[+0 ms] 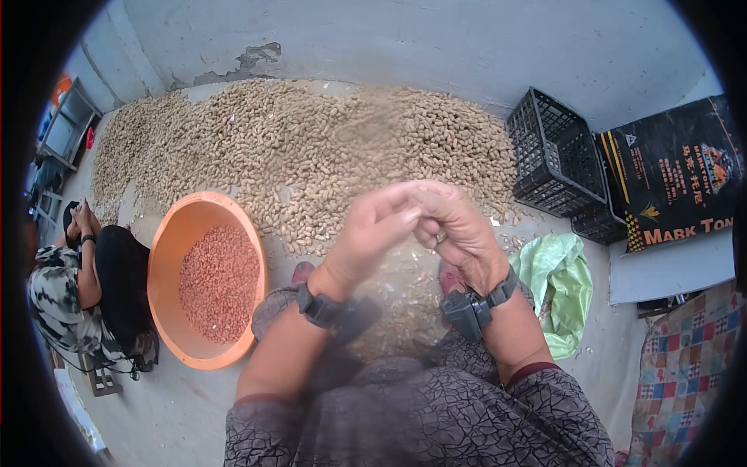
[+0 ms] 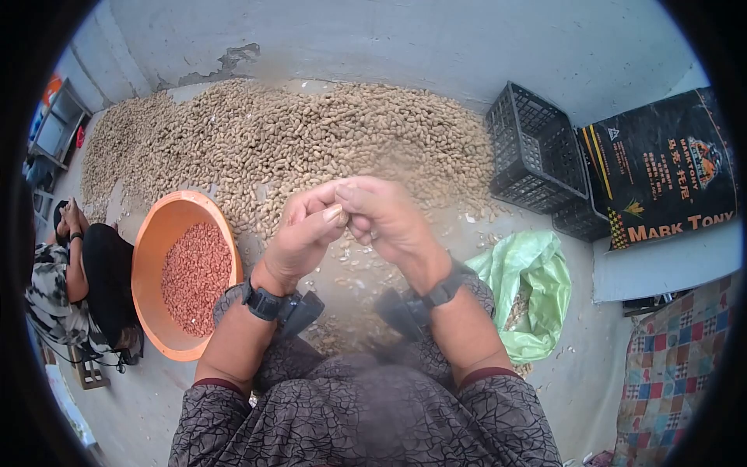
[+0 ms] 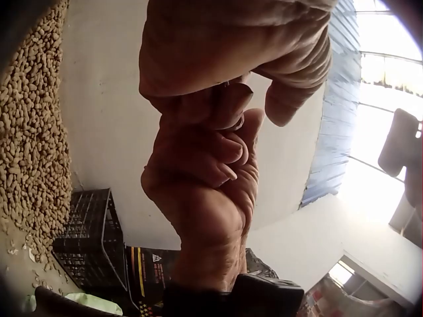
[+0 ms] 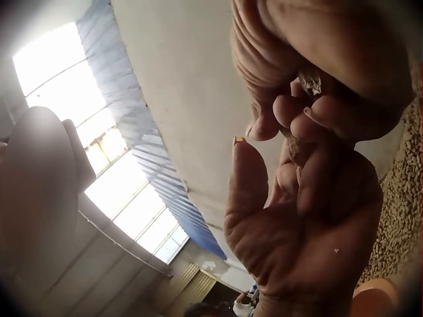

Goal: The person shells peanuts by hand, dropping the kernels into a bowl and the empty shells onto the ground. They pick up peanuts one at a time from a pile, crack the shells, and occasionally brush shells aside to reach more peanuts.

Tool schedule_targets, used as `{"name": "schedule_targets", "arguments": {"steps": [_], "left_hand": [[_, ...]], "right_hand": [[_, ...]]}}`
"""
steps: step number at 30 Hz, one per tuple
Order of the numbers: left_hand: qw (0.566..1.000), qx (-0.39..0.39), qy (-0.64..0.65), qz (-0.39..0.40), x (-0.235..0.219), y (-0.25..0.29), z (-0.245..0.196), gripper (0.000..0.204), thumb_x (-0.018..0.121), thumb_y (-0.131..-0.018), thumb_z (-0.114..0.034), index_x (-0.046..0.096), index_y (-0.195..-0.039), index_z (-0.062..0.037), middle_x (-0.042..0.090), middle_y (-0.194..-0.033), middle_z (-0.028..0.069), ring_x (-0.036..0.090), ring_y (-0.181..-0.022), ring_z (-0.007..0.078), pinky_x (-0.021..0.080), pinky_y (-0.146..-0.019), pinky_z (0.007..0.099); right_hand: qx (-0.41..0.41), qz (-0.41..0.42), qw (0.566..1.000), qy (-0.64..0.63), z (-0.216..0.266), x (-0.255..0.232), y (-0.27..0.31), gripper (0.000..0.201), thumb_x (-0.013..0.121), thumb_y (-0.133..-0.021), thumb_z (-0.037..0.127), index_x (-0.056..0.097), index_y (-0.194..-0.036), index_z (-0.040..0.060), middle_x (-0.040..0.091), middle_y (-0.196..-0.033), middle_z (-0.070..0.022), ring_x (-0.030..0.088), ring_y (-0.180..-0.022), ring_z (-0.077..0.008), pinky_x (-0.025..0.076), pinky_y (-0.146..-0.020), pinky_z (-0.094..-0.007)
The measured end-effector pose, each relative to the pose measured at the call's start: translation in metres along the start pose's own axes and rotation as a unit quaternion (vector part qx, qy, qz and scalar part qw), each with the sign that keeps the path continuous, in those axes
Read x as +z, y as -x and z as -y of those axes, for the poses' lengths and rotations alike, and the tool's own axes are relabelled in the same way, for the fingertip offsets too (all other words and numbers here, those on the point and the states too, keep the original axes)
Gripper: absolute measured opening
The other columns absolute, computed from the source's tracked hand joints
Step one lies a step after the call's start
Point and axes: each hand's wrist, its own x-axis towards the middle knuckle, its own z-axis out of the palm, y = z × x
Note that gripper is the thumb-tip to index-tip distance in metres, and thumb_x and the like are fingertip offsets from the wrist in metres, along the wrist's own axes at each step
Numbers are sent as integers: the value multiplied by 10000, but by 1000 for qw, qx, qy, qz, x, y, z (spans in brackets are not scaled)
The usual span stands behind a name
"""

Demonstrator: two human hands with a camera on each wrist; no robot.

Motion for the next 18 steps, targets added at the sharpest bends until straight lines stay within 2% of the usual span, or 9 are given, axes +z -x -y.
{"name": "schedule_targets", "arguments": {"steps": [1,5,8,10,14,18], "left_hand": [[999,11,-38,-26,4,0,1,436,528,-882,-210,487,-1211,75,621,-837,73,464,-604,42,347,-544,165],[995,-9,-77,-62,11,-1,0,376,525,-911,-242,531,-1151,47,610,-804,54,507,-627,63,373,-563,169],[994,1,-90,-67,9,-4,5,303,499,-930,-230,561,-1081,25,600,-779,34,501,-619,57,370,-559,167],[993,22,-89,-78,7,-8,11,274,488,-935,-219,564,-1042,21,597,-778,23,452,-589,31,331,-532,162],[996,-6,-63,-60,7,-6,3,297,490,-935,-220,556,-1086,28,594,-773,21,431,-581,21,344,-536,171],[996,-6,-50,-67,7,-4,7,390,512,-930,-251,512,-1188,41,591,-777,23,457,-601,32,429,-605,206]], "right_hand": [[-6,1,1000,-6,-1,-1,0,287,610,-870,240,622,-936,-39,539,-665,13,424,-511,-18,331,-436,-154],[-21,-32,999,17,0,3,0,250,603,-869,213,623,-903,-34,532,-640,10,437,-504,-28,336,-431,-164],[-38,-52,998,17,-1,2,-1,219,594,-868,189,620,-884,-28,528,-614,0,446,-489,-44,339,-422,-178],[-37,-80,996,34,1,4,-3,202,591,-865,176,619,-870,-24,524,-594,-8,446,-475,-55,333,-411,-186],[-22,-46,999,10,-2,-8,-7,214,599,-867,194,618,-859,-18,522,-591,-7,445,-474,-58,329,-407,-186],[-18,-31,999,4,-2,-2,-4,260,620,-868,241,615,-898,-17,524,-615,18,439,-494,-33,316,-410,-174]]}}
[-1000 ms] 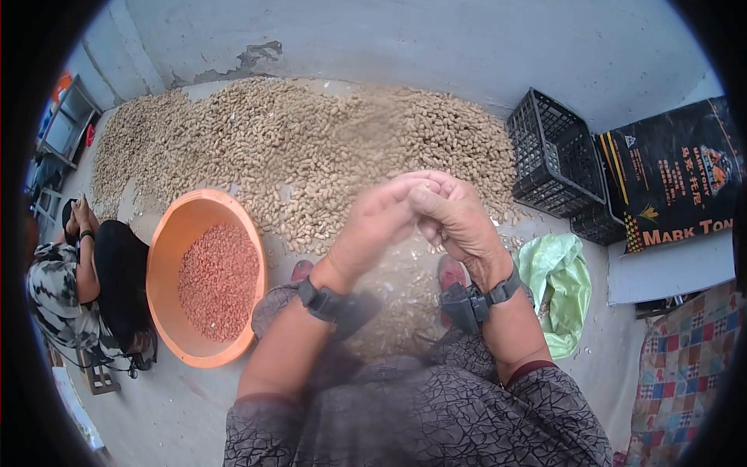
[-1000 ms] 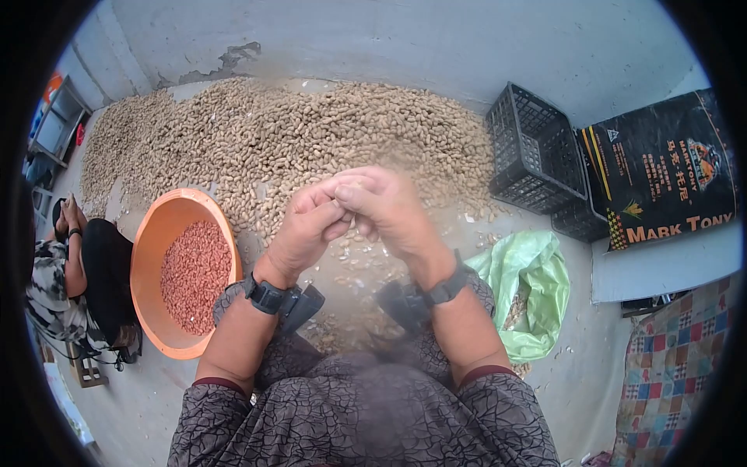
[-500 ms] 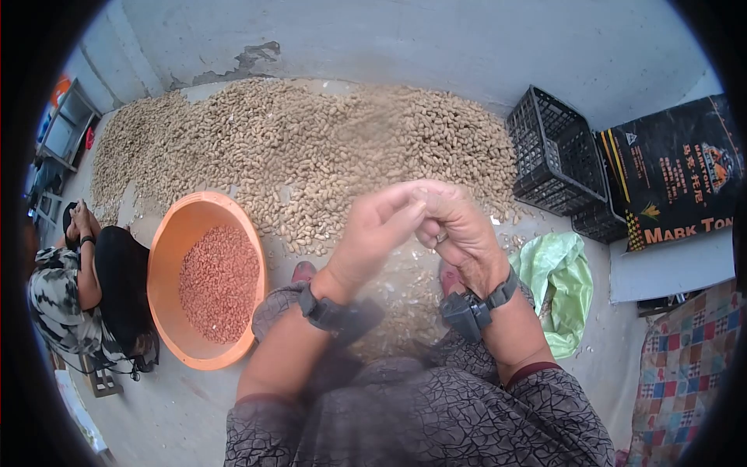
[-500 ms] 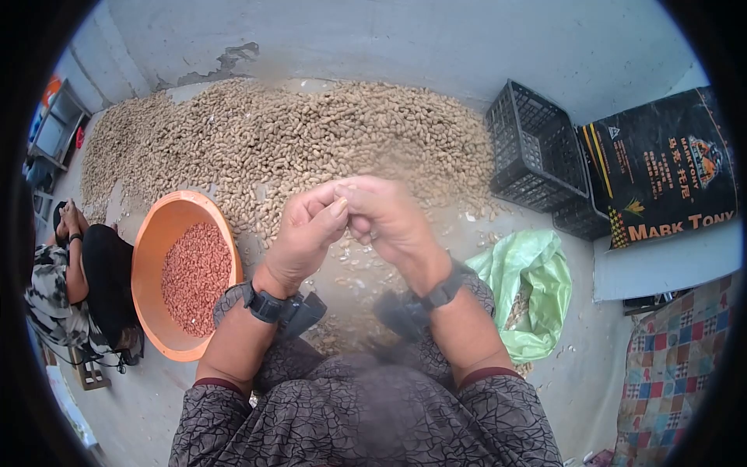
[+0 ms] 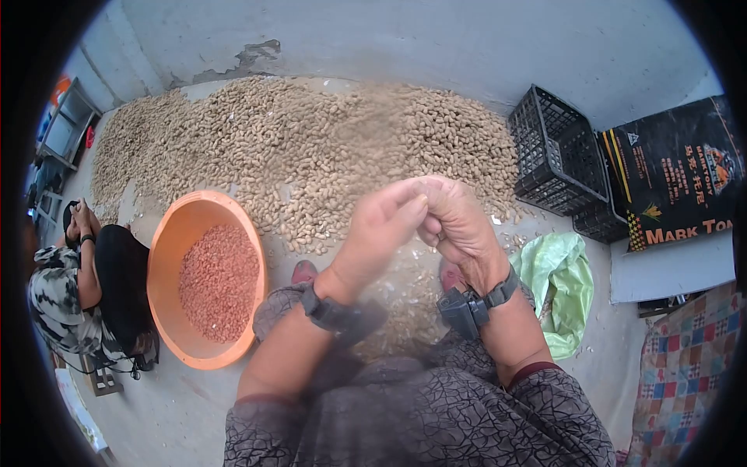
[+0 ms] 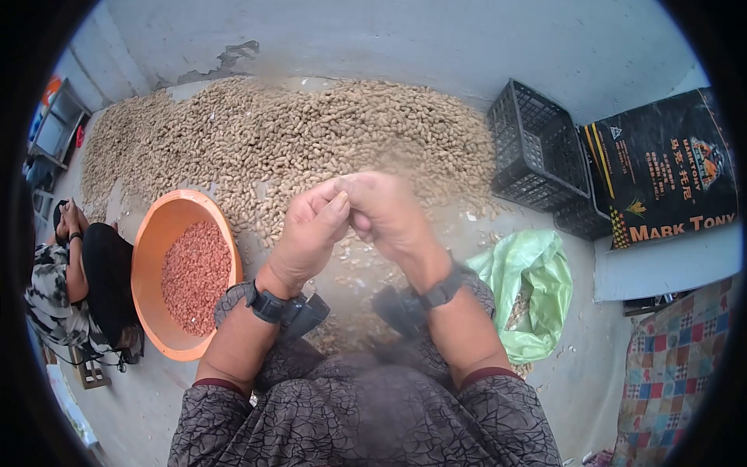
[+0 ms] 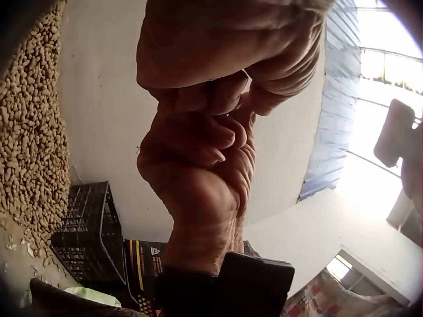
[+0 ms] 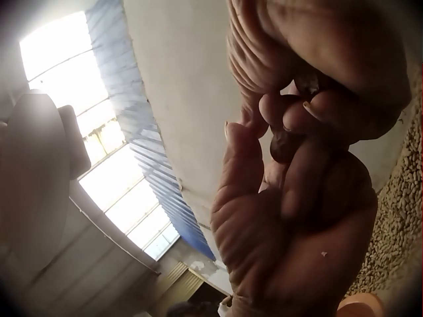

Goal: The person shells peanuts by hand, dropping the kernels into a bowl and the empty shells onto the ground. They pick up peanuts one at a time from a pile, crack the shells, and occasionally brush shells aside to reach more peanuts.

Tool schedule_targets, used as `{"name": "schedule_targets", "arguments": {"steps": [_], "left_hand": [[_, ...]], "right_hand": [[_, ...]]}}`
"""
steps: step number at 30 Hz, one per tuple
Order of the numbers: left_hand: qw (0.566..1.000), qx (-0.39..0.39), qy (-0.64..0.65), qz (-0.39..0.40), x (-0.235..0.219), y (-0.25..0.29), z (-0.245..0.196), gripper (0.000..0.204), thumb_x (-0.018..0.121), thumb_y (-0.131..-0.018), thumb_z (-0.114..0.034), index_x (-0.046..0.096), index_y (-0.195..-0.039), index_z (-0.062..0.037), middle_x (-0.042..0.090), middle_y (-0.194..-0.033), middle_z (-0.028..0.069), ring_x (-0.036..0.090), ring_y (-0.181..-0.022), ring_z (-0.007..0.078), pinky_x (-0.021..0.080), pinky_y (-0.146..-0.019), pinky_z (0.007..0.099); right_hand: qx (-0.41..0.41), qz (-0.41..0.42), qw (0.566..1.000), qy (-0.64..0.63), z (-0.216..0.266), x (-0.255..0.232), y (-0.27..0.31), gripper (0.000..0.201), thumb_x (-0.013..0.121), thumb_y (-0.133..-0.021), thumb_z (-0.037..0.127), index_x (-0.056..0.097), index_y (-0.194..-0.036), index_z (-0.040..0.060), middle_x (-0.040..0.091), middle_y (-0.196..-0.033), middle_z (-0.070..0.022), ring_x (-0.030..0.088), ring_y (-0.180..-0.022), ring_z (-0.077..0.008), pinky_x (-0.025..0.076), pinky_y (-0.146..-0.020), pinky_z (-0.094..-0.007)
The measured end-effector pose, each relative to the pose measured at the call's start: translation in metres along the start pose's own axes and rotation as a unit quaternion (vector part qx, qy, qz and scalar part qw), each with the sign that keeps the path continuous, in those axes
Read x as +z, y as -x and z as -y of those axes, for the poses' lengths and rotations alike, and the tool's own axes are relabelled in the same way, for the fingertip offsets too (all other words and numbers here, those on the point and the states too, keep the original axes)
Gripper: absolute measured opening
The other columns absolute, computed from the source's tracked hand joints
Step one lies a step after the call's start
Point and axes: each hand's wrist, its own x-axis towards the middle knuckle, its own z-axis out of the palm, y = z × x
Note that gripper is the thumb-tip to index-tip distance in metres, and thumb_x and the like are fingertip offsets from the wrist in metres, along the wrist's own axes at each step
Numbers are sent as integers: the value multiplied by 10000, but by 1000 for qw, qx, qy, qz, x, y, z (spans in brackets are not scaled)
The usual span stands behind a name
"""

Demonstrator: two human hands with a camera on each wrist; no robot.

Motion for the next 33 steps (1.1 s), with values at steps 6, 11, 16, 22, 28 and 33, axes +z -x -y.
{"name": "schedule_targets", "arguments": {"steps": [6,11,16,22,28,33], "left_hand": [[1000,4,-16,-21,2,3,2,470,522,-930,-286,467,-1250,53,588,-798,30,491,-655,51,461,-643,227],[999,4,33,-12,0,5,-2,435,473,-951,-252,459,-1256,57,583,-834,28,503,-690,54,459,-659,226],[998,-19,46,-25,0,4,-2,384,424,-954,-187,468,-1251,53,561,-835,9,469,-680,31,373,-587,158],[997,3,-73,-30,2,7,-8,383,428,-963,-222,494,-1235,38,566,-831,11,449,-634,22,343,-541,155],[981,127,-141,-40,9,5,2,354,514,-939,-260,559,-1152,20,570,-744,0,500,-630,43,399,-548,182],[983,84,-150,-64,10,4,-3,287,529,-935,-252,587,-1029,13,563,-701,0,522,-637,59,423,-577,196]], "right_hand": [[-3,18,1000,-19,-1,4,3,295,623,-873,261,599,-959,-20,529,-672,38,441,-528,-7,314,-419,-153],[1,44,998,-36,0,3,3,293,622,-875,263,596,-969,-13,532,-688,37,444,-535,-8,338,-428,-148],[-19,25,999,-9,-3,2,4,281,641,-861,252,599,-972,-3,539,-701,22,446,-528,-18,339,-428,-148],[-24,35,999,4,1,8,7,243,640,-855,225,602,-927,-4,549,-704,6,435,-520,-16,324,-434,-150],[-30,15,999,-24,-6,6,5,260,619,-864,229,613,-916,-26,548,-678,-6,446,-517,-40,325,-431,-177],[-50,-22,998,28,-4,11,3,238,610,-862,212,631,-873,-25,541,-643,-10,448,-496,-51,323,-424,-193]]}}
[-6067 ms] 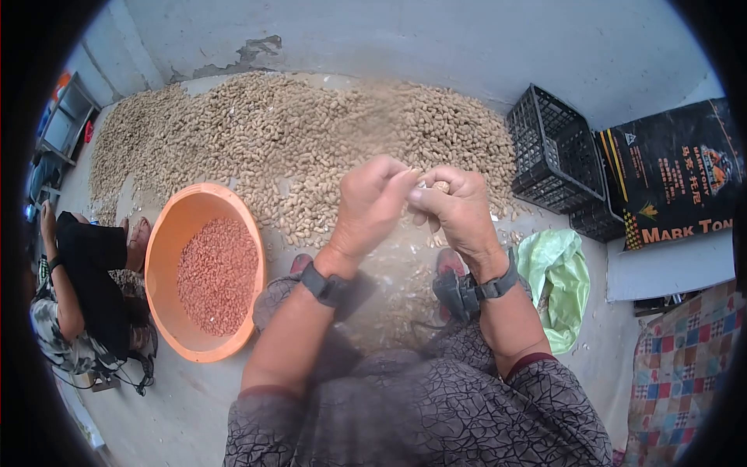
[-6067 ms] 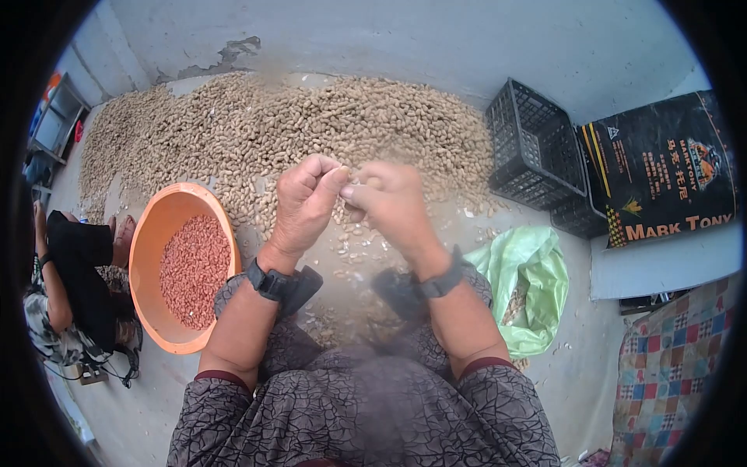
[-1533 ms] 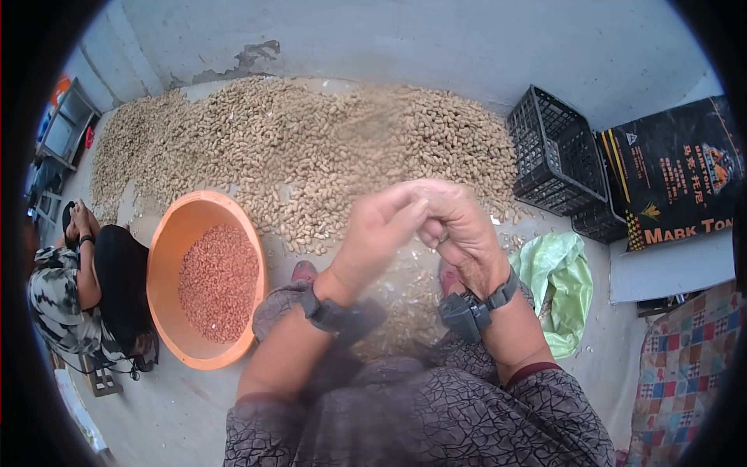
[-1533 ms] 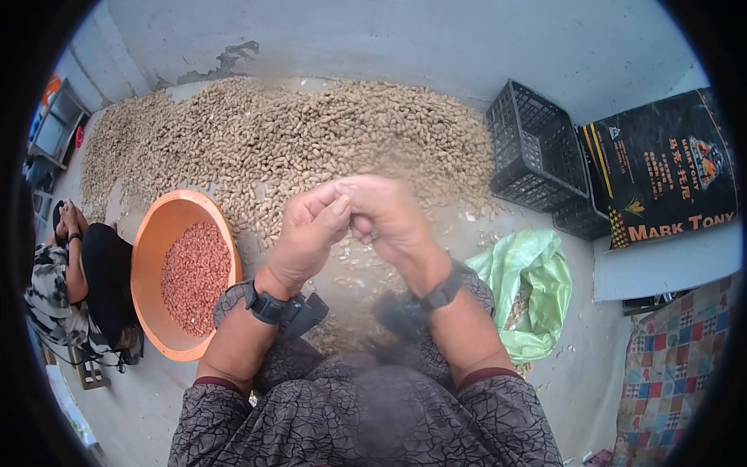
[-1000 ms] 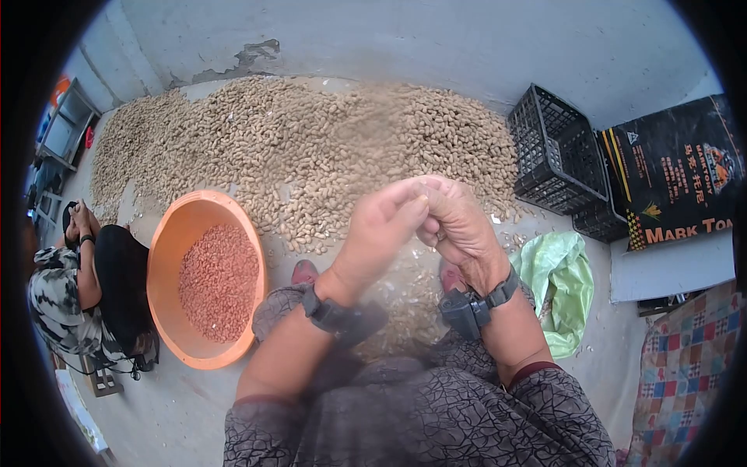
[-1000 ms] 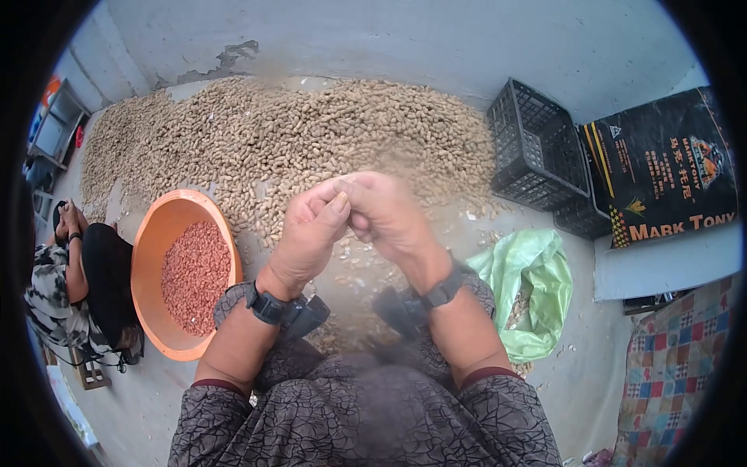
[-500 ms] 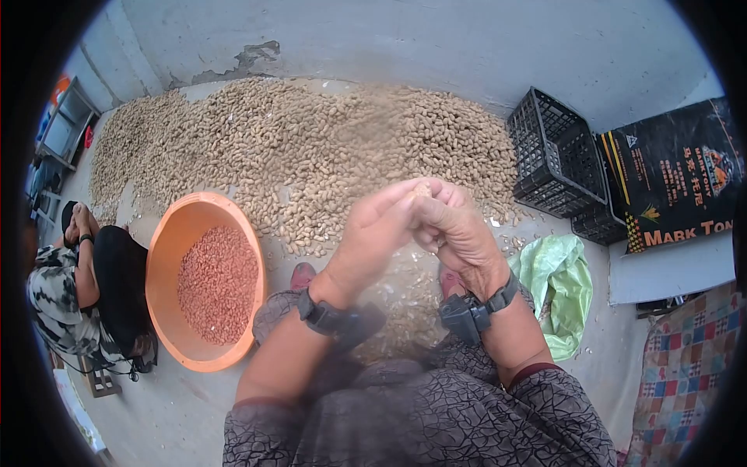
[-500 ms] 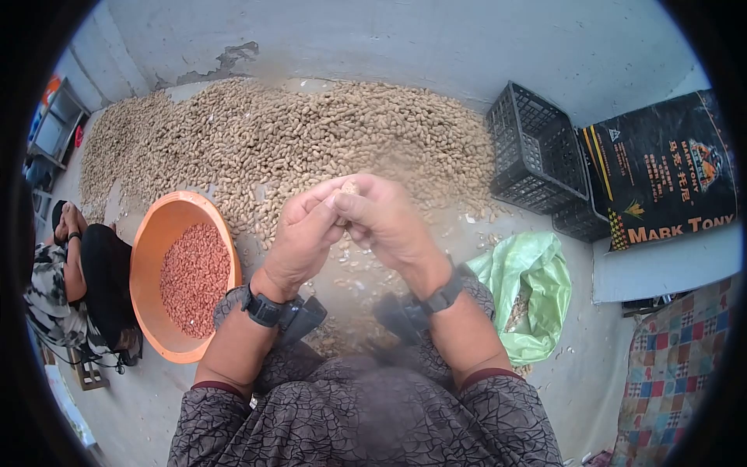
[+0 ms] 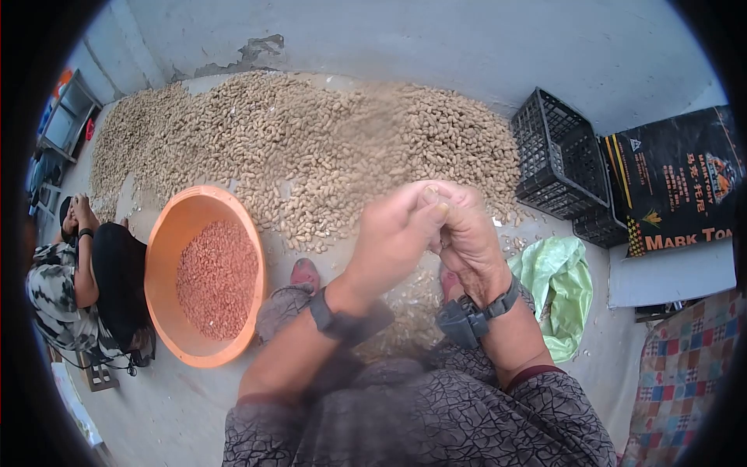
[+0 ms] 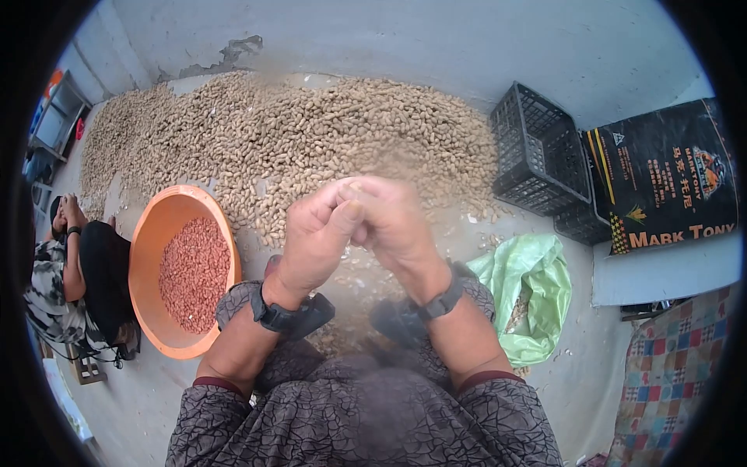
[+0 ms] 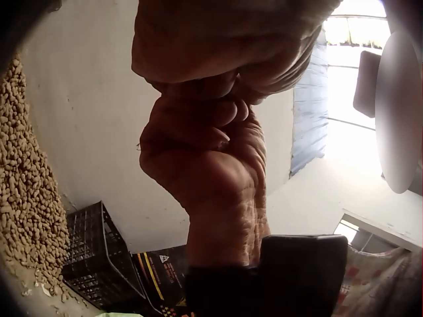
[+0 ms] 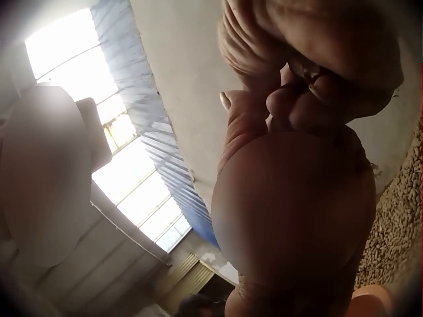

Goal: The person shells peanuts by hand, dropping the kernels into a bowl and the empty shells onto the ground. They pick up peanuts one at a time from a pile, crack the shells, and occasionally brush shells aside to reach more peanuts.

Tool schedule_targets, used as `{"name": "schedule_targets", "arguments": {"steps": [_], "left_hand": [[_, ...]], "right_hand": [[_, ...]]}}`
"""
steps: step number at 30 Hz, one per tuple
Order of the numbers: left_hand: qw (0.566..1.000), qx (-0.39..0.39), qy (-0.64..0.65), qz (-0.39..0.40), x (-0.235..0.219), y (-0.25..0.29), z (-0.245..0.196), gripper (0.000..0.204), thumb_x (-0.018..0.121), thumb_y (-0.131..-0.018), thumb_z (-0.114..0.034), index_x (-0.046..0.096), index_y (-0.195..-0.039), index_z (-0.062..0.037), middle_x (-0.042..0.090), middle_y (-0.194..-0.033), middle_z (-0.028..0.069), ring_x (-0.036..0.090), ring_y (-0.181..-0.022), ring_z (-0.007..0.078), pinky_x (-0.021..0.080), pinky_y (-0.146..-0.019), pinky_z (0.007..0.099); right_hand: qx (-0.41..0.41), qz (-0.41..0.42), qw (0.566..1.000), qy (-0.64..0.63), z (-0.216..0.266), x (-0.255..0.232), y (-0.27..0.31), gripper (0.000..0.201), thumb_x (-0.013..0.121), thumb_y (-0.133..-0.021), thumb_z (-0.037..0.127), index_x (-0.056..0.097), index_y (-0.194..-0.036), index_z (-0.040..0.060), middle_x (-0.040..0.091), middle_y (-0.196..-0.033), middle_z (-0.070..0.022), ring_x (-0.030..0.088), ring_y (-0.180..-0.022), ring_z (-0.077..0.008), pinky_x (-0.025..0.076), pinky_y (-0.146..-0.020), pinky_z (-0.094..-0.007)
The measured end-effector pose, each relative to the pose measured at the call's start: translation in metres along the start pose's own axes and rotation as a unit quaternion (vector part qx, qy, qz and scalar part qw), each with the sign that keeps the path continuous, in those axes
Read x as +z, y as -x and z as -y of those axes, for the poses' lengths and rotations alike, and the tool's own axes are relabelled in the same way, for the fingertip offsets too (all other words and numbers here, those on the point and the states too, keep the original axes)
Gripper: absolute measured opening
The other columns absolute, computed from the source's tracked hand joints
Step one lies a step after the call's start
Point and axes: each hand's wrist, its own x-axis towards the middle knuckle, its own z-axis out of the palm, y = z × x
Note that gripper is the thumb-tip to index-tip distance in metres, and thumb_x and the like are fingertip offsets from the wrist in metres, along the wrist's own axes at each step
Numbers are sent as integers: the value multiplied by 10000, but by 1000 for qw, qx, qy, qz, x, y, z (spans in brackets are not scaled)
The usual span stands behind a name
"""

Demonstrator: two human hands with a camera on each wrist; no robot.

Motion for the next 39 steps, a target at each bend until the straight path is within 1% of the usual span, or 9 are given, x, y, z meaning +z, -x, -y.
{"name": "schedule_targets", "arguments": {"steps": [7,14,16,20,22,31,35,37,39], "left_hand": [[999,-27,37,-16,0,-2,12,259,496,-953,-245,577,-868,-14,551,-679,6,507,-610,74,413,-571,208],[998,-43,25,-34,0,2,18,269,482,-959,-242,574,-856,-11,554,-683,12,504,-618,77,416,-577,212],[998,-17,45,-31,-2,1,22,188,481,-933,-128,607,-951,10,543,-685,-16,497,-614,49,423,-553,200],[999,-35,36,-10,-3,-2,17,266,437,-974,-212,576,-887,-3,554,-701,16,501,-625,72,411,-584,210],[985,-58,164,6,-5,-3,16,259,401,-977,-177,571,-1002,16,560,-729,22,501,-630,67,413,-590,205],[970,-108,218,4,-3,-2,10,347,394,-977,-189,499,-1192,63,574,-833,28,510,-672,60,416,-601,185],[971,-107,213,-24,-3,0,9,405,406,-984,-258,487,-1213,66,575,-803,26,509,-661,55,402,-573,181],[996,-60,68,9,-4,2,-1,464,406,-983,-328,490,-1206,70,562,-753,18,474,-609,40,357,-528,164],[996,-45,78,-2,-2,2,7,485,411,-978,-350,494,-1202,72,552,-737,9,441,-584,29,332,-513,160]], "right_hand": [[5,-42,999,19,-5,-3,-6,227,621,-836,207,644,-826,-19,531,-585,-20,449,-469,-63,322,-414,-202],[5,-31,999,8,-11,-3,-9,216,623,-833,198,637,-800,-15,509,-551,-20,436,-447,-66,305,-399,-207],[-2,-40,999,16,-13,-2,-12,207,626,-830,189,630,-784,-12,496,-529,-22,422,-431,-70,298,-388,-214],[19,-33,999,11,-5,-5,-12,204,622,-835,184,617,-768,-9,484,-515,-21,413,-417,-76,293,-380,-216],[61,-6,997,-40,-3,-12,-14,235,629,-843,215,601,-754,-1,480,-513,-4,410,-420,-64,288,-380,-204],[17,63,997,36,5,-8,-6,265,675,-826,264,592,-750,23,497,-597,26,391,-474,-27,282,-397,-185],[13,77,997,30,4,-9,-5,253,679,-823,254,613,-795,11,496,-606,34,389,-482,-22,275,-406,-183],[26,48,998,17,9,0,-2,248,680,-823,237,627,-846,-4,491,-597,38,382,-482,-21,264,-412,-180],[24,36,999,25,4,-1,-2,235,672,-825,218,629,-865,-9,493,-598,41,377,-481,-19,261,-415,-178]]}}
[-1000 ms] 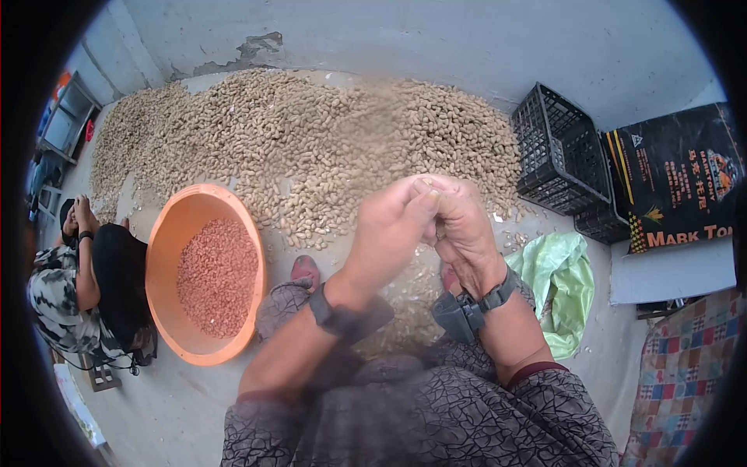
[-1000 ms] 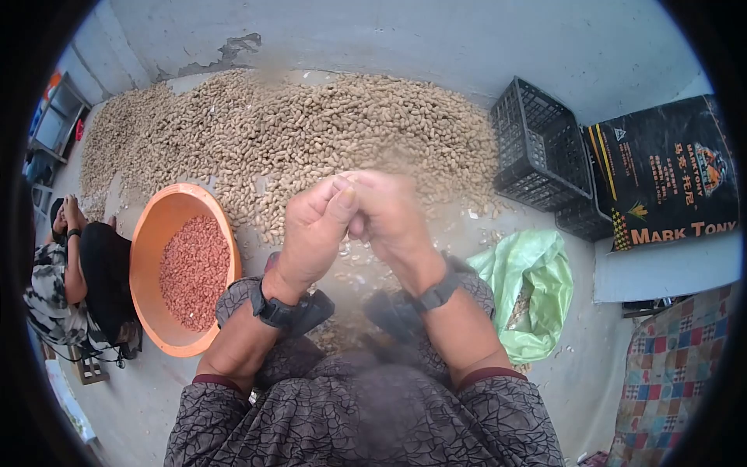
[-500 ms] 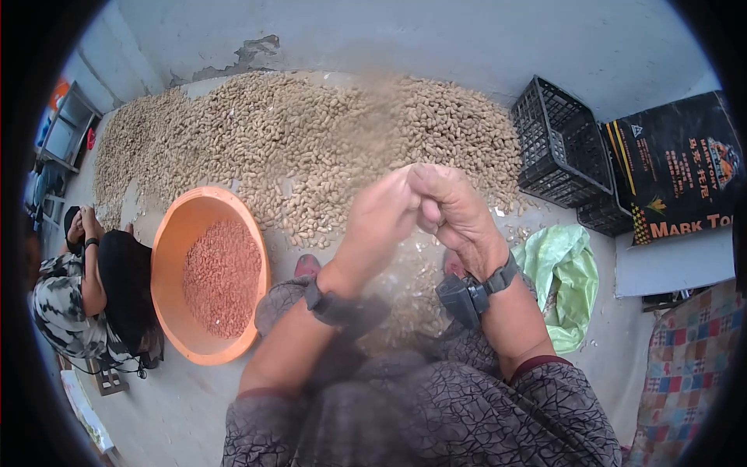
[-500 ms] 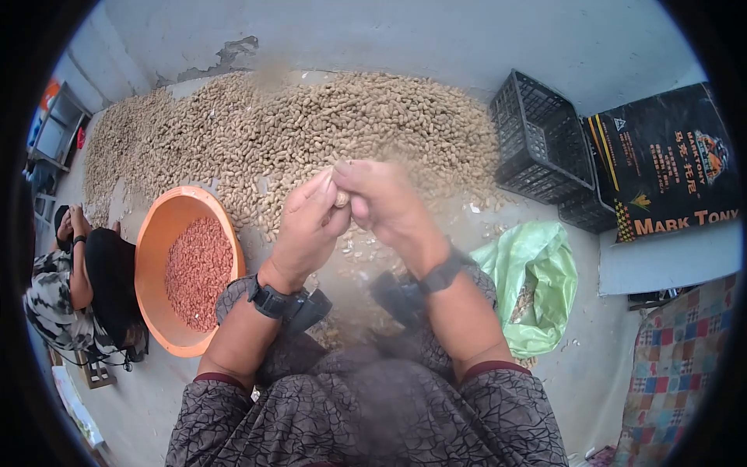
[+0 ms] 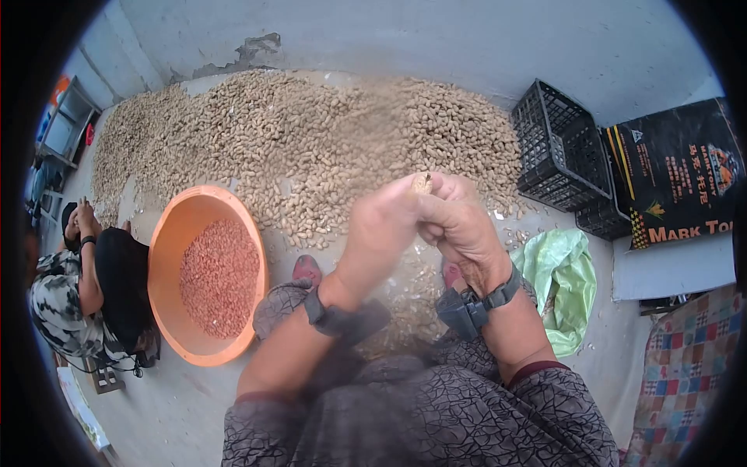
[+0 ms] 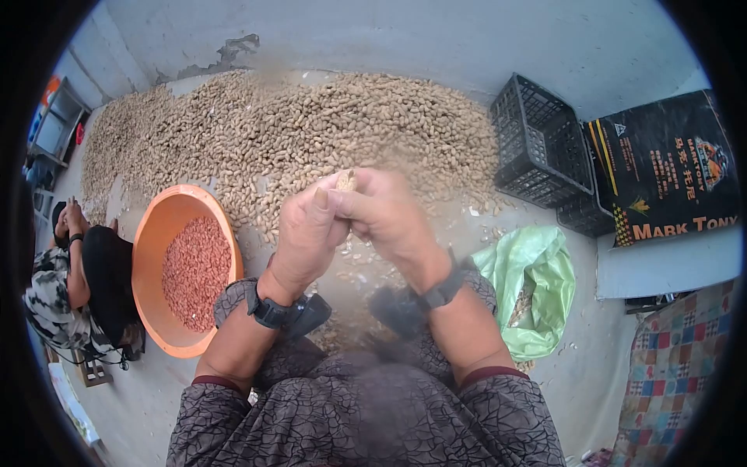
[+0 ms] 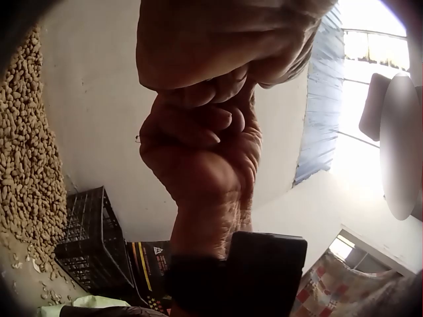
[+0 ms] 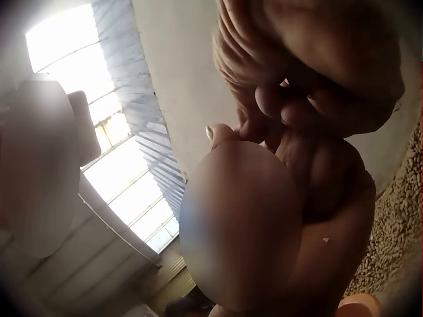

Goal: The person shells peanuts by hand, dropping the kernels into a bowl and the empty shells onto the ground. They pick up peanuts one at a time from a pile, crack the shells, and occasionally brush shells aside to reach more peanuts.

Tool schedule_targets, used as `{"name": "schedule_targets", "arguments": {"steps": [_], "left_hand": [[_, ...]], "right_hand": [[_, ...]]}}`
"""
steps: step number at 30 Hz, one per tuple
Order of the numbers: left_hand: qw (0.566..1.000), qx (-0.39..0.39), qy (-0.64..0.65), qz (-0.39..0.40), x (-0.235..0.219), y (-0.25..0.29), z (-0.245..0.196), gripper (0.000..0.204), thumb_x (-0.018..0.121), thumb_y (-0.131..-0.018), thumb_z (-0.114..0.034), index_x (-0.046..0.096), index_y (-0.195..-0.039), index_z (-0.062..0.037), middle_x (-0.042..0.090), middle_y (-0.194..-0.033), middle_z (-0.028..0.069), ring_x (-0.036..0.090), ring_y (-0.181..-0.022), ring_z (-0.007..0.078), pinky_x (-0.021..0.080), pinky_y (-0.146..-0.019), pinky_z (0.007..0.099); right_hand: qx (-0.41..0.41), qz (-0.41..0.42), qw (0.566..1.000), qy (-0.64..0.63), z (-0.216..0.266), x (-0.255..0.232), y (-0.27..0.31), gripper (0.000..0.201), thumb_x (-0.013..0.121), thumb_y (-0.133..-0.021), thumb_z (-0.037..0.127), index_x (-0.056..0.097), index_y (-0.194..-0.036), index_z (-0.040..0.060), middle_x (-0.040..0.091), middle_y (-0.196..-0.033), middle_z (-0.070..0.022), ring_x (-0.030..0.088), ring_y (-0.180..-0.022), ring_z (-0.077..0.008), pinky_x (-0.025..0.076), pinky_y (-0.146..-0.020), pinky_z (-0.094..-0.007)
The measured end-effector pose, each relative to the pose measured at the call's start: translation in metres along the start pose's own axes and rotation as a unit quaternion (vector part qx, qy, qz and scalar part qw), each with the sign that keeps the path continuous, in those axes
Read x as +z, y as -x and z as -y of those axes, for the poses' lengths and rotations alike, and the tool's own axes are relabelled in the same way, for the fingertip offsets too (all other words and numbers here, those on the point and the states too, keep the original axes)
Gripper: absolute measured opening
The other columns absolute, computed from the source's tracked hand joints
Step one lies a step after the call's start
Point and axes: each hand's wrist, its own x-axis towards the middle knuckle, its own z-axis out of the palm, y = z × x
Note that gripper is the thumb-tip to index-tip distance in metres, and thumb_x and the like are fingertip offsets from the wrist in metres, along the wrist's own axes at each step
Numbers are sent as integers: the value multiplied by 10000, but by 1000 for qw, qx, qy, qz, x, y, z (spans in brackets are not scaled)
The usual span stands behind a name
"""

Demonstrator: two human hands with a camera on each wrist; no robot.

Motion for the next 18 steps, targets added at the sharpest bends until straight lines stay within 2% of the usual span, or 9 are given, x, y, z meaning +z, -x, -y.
{"name": "schedule_targets", "arguments": {"steps": [2,5,8,10,14,15,16,17,18], "left_hand": [[1000,13,10,-10,0,0,3,505,415,-974,-372,498,-1197,74,542,-720,0,408,-559,18,307,-498,155],[999,-24,13,-22,1,-1,2,522,432,-965,-390,503,-1193,74,539,-711,-2,363,-541,9,282,-485,157],[999,-7,16,-39,-1,-4,7,467,421,-972,-352,537,-1134,70,540,-711,-7,354,-539,-1,260,-472,162],[998,25,-63,-19,-8,-4,12,376,402,-966,-278,549,-1081,48,509,-682,-17,335,-497,7,243,-449,167],[998,-4,-43,-53,-15,-5,15,313,392,-941,-233,547,-1043,20,470,-650,-26,308,-449,27,243,-428,174],[995,11,-92,-31,-21,-5,16,253,459,-793,-41,551,-1017,34,514,-728,57,450,-576,142,355,-510,241],[990,26,-141,-9,-25,-5,17,360,526,-646,150,555,-990,48,559,-806,139,593,-703,257,468,-592,307],[990,27,-141,-9,-28,-6,17,360,526,-646,150,555,-990,48,559,-806,139,593,-703,257,468,-592,307],[993,-42,-101,-32,-29,-7,16,302,516,-690,113,560,-981,43,555,-793,113,573,-681,219,452,-570,293]], "right_hand": [[-1,-12,1000,7,-1,1,-1,224,664,-828,200,631,-883,-14,494,-598,43,372,-481,-16,257,-418,-176],[25,-46,998,26,4,4,-3,187,645,-831,158,627,-890,-18,498,-603,46,375,-477,-12,257,-416,-175],[25,-19,999,9,0,-2,-8,155,627,-830,134,629,-866,-17,537,-624,26,385,-479,-11,266,-418,-176],[30,-22,999,12,-2,-2,-9,152,636,-825,141,629,-835,-10,591,-664,-8,406,-484,-14,277,-420,-177],[23,-30,999,37,-4,0,-7,161,647,-816,154,632,-806,-6,626,-693,-34,426,-493,-18,293,-426,-180],[22,-35,996,75,-5,-2,-8,172,654,-814,165,634,-792,-4,624,-686,-29,440,-500,-20,301,-428,-180],[20,-39,993,114,-5,-2,-8,183,660,-811,177,636,-778,-1,622,-678,-24,454,-507,-21,309,-431,-181],[19,-38,992,115,-4,-1,-8,183,660,-811,177,636,-778,-1,622,-678,-24,454,-507,-21,309,-431,-181],[21,-40,989,142,0,1,-7,188,665,-809,179,636,-768,-2,620,-673,-20,464,-517,-22,325,-440,-182]]}}
